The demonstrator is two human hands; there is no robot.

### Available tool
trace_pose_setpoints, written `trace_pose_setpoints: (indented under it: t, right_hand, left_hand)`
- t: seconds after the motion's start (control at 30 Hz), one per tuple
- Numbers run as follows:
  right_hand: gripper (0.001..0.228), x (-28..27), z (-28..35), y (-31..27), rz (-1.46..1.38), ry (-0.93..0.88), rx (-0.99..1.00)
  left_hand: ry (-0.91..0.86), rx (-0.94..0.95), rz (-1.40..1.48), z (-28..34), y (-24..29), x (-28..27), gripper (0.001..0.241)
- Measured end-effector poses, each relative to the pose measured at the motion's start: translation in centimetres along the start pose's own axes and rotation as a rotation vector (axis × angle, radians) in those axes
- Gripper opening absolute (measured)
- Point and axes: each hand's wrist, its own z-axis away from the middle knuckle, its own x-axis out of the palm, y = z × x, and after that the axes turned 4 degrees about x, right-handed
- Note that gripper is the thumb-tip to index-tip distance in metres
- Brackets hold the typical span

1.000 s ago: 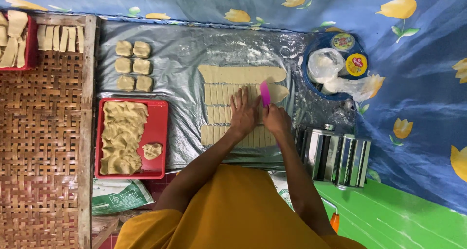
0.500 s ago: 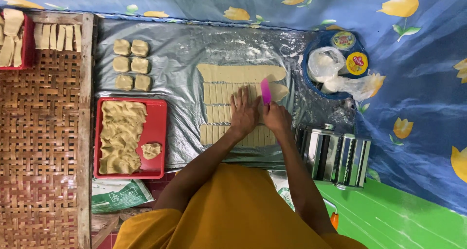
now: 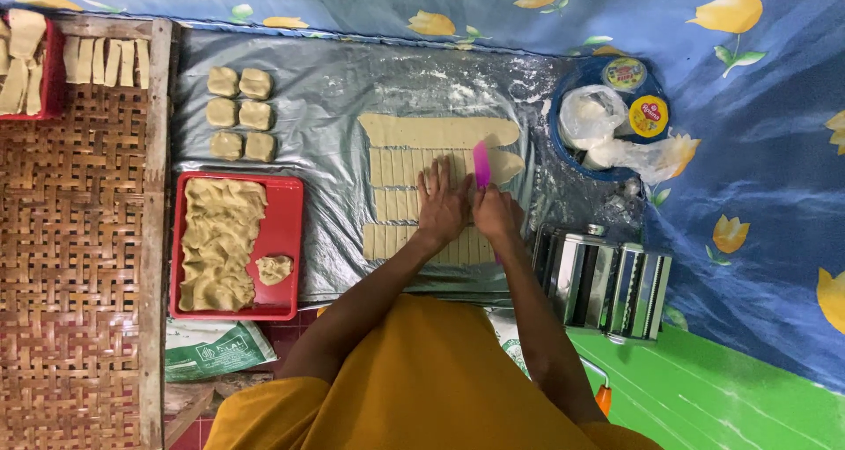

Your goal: Cutting long strips of dough into smaller pieces and then manually shaping them into individual pastries.

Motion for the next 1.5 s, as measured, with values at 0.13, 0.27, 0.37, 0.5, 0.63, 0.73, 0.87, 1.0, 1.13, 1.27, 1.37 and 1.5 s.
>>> trace_pose_setpoints:
  t: [0.13, 0.27, 0.37, 0.5, 0.63, 0.73, 0.87, 1.0, 1.13, 1.27, 1.37, 1.5]
  right_hand:
    - [0.053, 2.9, -2.6, 2.7, 0.267, 0.002, -0.113]
    - [0.044, 4.5, -3.7, 3.5, 0.311, -0.004, -0.105]
    - [0.041, 4.8, -3.4, 3.2, 0.272, 0.058, -0.152]
    - [0.058, 1.8, 0.8, -0.5, -0.012, 0.062, 0.045]
    - [0.057, 1.2, -0.5, -0.2, -0.151, 0.041, 0.048]
    - [0.048, 3.2, -3.1, 2.1, 0.196, 0.012, -0.144]
    - [0.048, 4.1, -3.1, 2.9, 0.273, 0.064, -0.165]
    - [0.051, 0.6, -0.1, 0.7, 0.188, -0.068, -0.093]
    - [0.046, 0.5, 0.7, 1.8, 0.226, -0.104, -0.086]
    - [0.047, 0.1, 1.9, 2.3, 0.288, -0.114, -0.132]
    - [0.051, -1.6, 3.8, 1.9, 0.243, -0.153, -0.123]
    - [0.053, -2.8, 4.7, 1.1, 0.302, -0.222, -0.137]
  left_hand:
    - [0.009, -0.009, 0.014, 0.2, 0.3, -0.4, 0.053]
    - [0.055, -0.005, -0.003, 0.3, -0.1, 0.4, 0.052]
    - [0.069, -0.023, 0.014, 0.5, -0.1, 0.1, 0.052]
    - [0.094, -0.073, 0.113, 1.4, -0.2, -1.2, 0.054]
    - [0.195, -0.060, 0.108, 0.9, -1.2, 1.1, 0.059]
    - [0.259, -0.069, 0.164, 0.8, -1.3, 1.5, 0.060]
    - [0.320, -0.073, 0.215, 0.8, -1.6, 2.1, 0.054]
    - [0.339, -0.080, 0.222, 0.9, -1.8, 2.8, 0.056]
    - [0.337, -0.092, 0.211, 1.3, -1.5, 2.2, 0.056]
    - [0.354, -0.084, 0.218, 1.4, -1.4, 1.9, 0.056]
    - [0.363, -0.081, 0.221, 1.5, -1.1, 2.1, 0.056]
    - [0.376, -0.084, 0.188, 1.5, -1.0, 2.0, 0.056]
